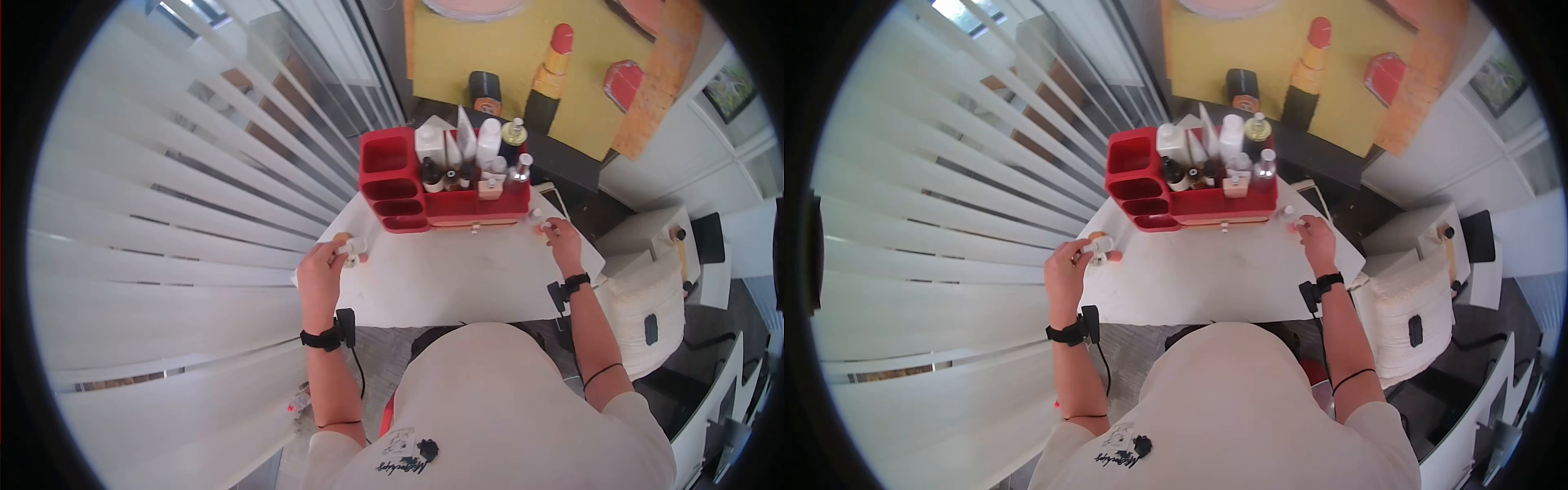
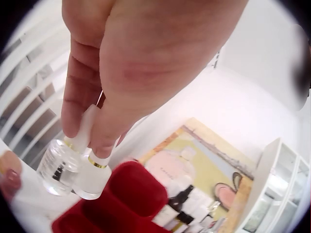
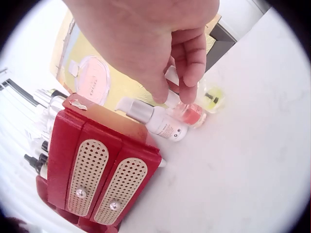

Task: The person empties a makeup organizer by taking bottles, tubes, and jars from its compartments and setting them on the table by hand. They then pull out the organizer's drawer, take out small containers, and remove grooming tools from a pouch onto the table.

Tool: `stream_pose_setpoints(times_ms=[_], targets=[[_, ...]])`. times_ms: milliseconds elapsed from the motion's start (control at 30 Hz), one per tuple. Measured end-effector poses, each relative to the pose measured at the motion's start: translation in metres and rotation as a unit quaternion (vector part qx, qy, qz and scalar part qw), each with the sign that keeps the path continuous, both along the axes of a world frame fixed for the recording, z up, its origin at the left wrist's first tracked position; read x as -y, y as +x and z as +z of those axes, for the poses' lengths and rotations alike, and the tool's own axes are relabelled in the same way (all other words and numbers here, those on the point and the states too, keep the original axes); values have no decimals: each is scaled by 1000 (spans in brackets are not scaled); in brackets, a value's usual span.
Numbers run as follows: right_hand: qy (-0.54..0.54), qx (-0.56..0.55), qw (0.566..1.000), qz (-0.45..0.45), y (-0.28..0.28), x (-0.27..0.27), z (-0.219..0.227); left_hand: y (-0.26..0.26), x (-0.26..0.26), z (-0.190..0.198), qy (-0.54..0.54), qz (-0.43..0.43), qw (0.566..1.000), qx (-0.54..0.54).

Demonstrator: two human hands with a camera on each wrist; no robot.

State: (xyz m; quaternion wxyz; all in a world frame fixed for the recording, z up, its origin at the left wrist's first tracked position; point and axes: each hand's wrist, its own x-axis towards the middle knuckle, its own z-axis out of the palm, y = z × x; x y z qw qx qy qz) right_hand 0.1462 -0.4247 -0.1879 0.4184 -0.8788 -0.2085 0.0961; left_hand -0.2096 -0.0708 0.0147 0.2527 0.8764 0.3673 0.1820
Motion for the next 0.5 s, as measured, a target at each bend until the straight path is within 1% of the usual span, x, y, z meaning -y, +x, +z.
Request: stream_pose_setpoints(times_ms=[33,67,167,200,367,500], targets=[[1,7,1000,4,2,0,-1,-17,-10,-16,23,16,999,-43],[-9,3,1000,9,3,-1,-1,-32,-15,-29,18,34,998,-58],[3,-13,1000,1,1,-4,4,-65,-26,-75,8,64,994,-91],[-7,-27,1000,-6,0,-5,7,-72,-29,-91,-6,73,994,-85],[-1,-35,999,-10,-1,-3,4,-73,-43,-147,10,62,991,-116],[-9,-43,999,-9,-3,-1,8,-59,-49,-165,24,51,991,-123]])
